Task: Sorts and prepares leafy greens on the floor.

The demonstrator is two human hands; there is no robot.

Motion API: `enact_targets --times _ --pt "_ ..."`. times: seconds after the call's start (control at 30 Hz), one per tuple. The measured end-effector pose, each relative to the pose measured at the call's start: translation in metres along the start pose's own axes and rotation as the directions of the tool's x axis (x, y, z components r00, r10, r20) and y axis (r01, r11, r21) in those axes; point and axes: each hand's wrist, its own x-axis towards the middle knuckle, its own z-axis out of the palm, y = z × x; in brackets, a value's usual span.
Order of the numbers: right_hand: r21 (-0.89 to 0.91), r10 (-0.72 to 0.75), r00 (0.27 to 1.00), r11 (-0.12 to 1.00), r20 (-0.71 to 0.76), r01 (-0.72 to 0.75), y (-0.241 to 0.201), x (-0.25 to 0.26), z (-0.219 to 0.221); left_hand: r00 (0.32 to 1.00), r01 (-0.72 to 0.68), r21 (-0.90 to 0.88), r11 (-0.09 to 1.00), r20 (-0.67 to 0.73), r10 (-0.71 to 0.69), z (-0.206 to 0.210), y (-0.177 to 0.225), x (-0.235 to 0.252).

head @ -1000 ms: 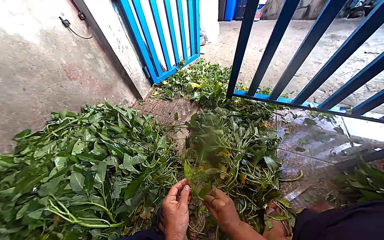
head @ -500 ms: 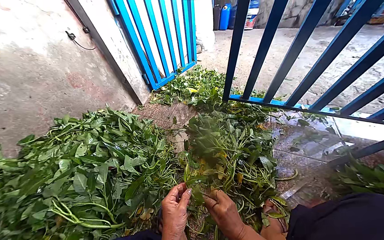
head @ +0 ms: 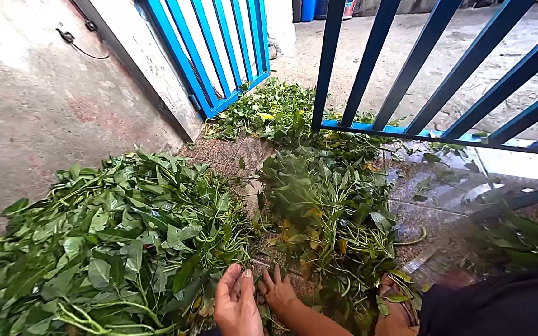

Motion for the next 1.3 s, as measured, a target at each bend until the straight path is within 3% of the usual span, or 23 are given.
enact_targets --times 0.17,0.27,0.37,0.4,0.47,0.5,0.57,0.67,0.77,0.83,0.87,0.9,0.93,0.97,1.0,1.13,1.2,1.3 --pt "-0.031 -0.098 0.99 0.994 0.105 0.102 0.037 0.021 0.011 0.998 0.027 -0.049 0.998 0.053 -0.024 0.005 0.006 0.002" --pt "-0.036 -0.184 0.96 0.98 0.213 0.196 0.058 -0.02 0.018 0.996 0.046 -0.089 0.995 0.076 -0.039 0.009 0.005 0.007" --pt "-0.011 -0.118 0.913 0.991 0.391 0.133 0.069 -0.07 0.0 0.995 0.039 -0.114 0.993 0.095 -0.028 0.015 0.005 0.009" --pt "0.024 -0.141 0.931 0.99 0.335 0.141 0.074 -0.081 -0.011 0.995 0.037 -0.117 0.992 0.102 -0.025 0.018 0.004 0.009" --pt "0.148 -0.167 0.986 0.975 0.005 0.164 0.089 -0.087 -0.044 0.993 0.032 -0.118 0.992 0.117 -0.018 0.023 0.002 0.007" --pt "0.219 -0.096 0.975 0.965 -0.2 0.141 0.095 -0.087 -0.069 0.992 0.028 -0.108 0.994 0.126 -0.014 0.025 0.002 0.006" --pt "0.342 0.194 0.858 0.94 -0.475 -0.023 0.115 -0.083 -0.121 0.99 0.035 -0.1 0.994 0.137 -0.021 0.026 0.004 0.005" --pt "0.444 0.553 0.707 0.819 -0.442 -0.363 0.165 -0.061 -0.168 0.989 0.047 -0.105 0.993 0.147 -0.031 0.027 0.005 0.003" --pt "0.388 0.604 0.722 0.788 -0.338 -0.478 0.2 -0.048 -0.17 0.988 0.052 -0.121 0.991 0.149 -0.034 0.026 0.005 0.003" --pt "0.362 0.534 0.677 0.844 -0.507 -0.395 0.197 -0.06 -0.16 0.991 0.048 -0.143 0.989 0.13 -0.03 0.024 0.006 0.003" --pt "0.326 0.447 0.564 0.894 -0.694 -0.307 0.191 -0.07 -0.149 0.993 0.043 -0.156 0.987 0.115 -0.025 0.023 0.006 0.004" --pt "0.241 0.305 0.36 0.947 -0.882 -0.213 0.183 -0.077 -0.135 0.995 0.036 -0.169 0.985 0.097 -0.02 0.022 0.006 0.004" --pt "0.14 0.164 0.168 0.98 -0.972 -0.143 0.173 -0.087 -0.124 0.997 0.029 -0.188 0.982 0.078 -0.015 0.022 0.007 0.005" --pt "0.052 0.057 0.049 0.994 -0.997 -0.098 0.159 -0.099 -0.115 0.998 0.021 -0.204 0.979 0.059 -0.009 0.021 0.007 0.006" --pt "-0.024 -0.024 -0.005 0.998 -1.0 -0.062 0.145 -0.111 -0.105 0.999 0.011 -0.209 0.978 0.042 -0.002 0.021 0.008 0.006" --pt "-0.242 -0.241 -0.02 0.966 -0.97 0.093 0.105 -0.133 -0.061 0.997 0.015 -0.132 0.991 0.079 -0.005 0.016 0.009 0.004" --pt "-0.331 -0.335 -0.014 0.923 -0.942 0.197 0.09 -0.138 -0.048 0.976 0.028 -0.038 0.999 0.215 -0.019 0.011 0.004 0.004" --pt "-0.426 -0.438 -0.023 0.859 -0.899 0.285 0.075 -0.14 -0.034 0.884 0.131 0.062 0.99 0.445 -0.144 0.011 -0.002 0.004"
